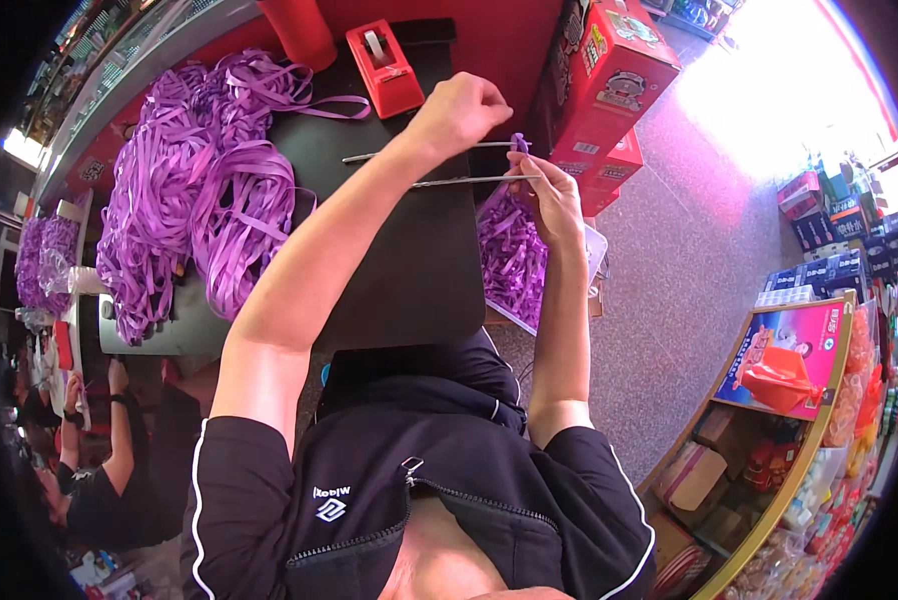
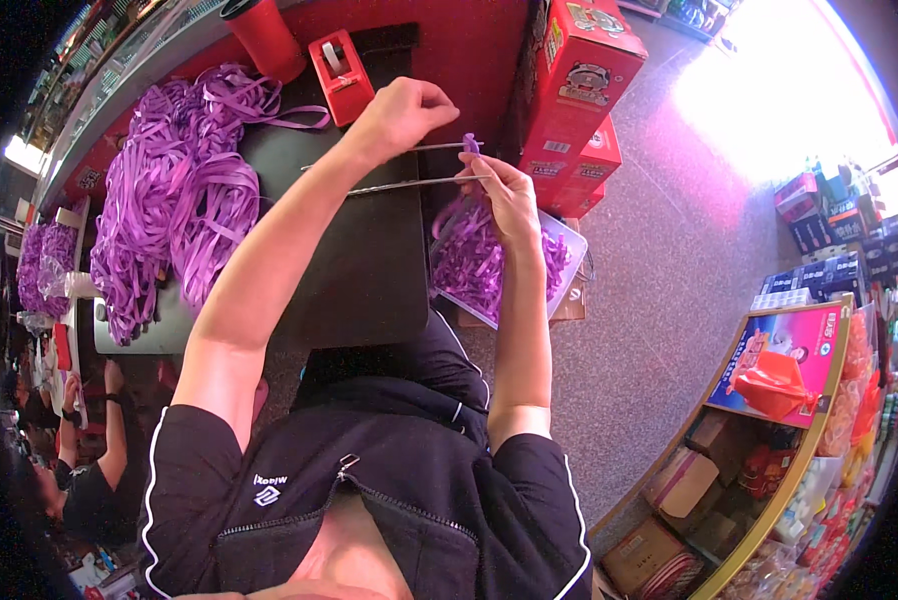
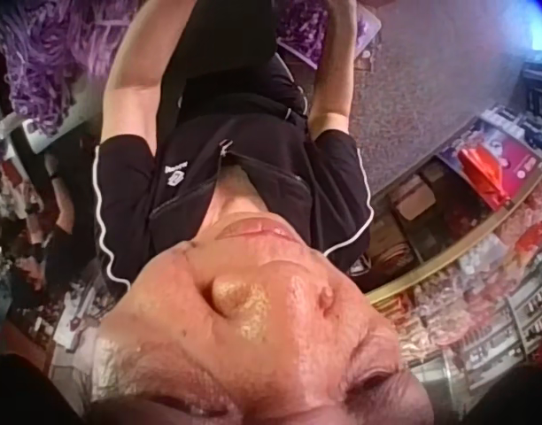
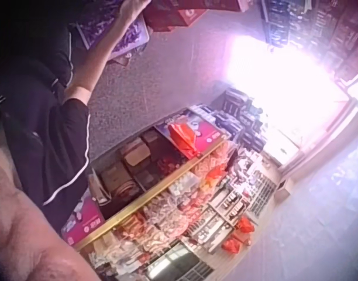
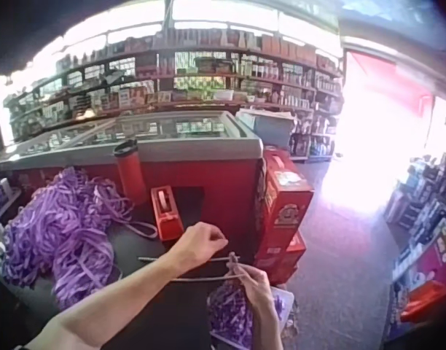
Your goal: Tying purple ribbons into specific loops using a metal rod jig for uniform sizing.
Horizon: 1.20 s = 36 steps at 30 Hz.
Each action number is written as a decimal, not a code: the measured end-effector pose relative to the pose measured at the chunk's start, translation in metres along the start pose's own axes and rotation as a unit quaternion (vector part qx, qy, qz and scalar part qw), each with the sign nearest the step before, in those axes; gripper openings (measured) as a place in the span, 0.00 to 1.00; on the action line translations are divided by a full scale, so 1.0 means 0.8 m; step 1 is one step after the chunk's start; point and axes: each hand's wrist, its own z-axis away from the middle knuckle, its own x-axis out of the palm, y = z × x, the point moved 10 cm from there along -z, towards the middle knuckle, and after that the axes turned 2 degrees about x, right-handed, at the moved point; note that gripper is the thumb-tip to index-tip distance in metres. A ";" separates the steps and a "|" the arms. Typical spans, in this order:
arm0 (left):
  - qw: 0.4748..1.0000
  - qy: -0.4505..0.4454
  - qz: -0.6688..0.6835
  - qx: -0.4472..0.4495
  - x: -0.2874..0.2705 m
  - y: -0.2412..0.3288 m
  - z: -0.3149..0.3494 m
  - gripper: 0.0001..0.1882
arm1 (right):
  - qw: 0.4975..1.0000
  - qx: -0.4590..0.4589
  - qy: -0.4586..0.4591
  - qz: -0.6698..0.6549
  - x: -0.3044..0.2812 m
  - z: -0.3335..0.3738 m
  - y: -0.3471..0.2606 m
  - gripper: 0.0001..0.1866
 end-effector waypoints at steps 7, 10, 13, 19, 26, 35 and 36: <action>0.998 0.027 0.030 0.058 0.009 0.003 0.024 0.12 | 0.998 -0.012 -0.019 0.057 0.026 0.000 -0.009 0.14; 0.998 0.048 -0.004 0.033 0.006 -0.002 0.033 0.11 | 0.999 0.012 0.027 0.030 0.031 0.007 -0.003 0.15; 0.996 0.060 0.010 0.064 0.006 -0.007 0.036 0.10 | 0.997 0.010 0.037 0.063 0.033 0.008 0.002 0.14; 0.992 0.045 -0.063 0.101 0.014 -0.016 0.032 0.11 | 0.999 0.039 0.020 0.024 0.029 0.010 0.018 0.14; 0.992 0.048 -0.080 0.088 0.021 -0.021 0.031 0.12 | 0.988 -0.028 0.050 0.141 0.007 -0.006 -0.004 0.16; 0.987 0.059 -0.105 0.108 0.023 -0.020 0.031 0.12 | 0.973 0.030 -0.002 0.229 0.018 -0.010 0.023 0.13; 0.986 0.058 -0.109 0.110 0.023 -0.021 0.031 0.12 | 0.973 0.032 -0.002 0.228 0.011 -0.008 0.033 0.13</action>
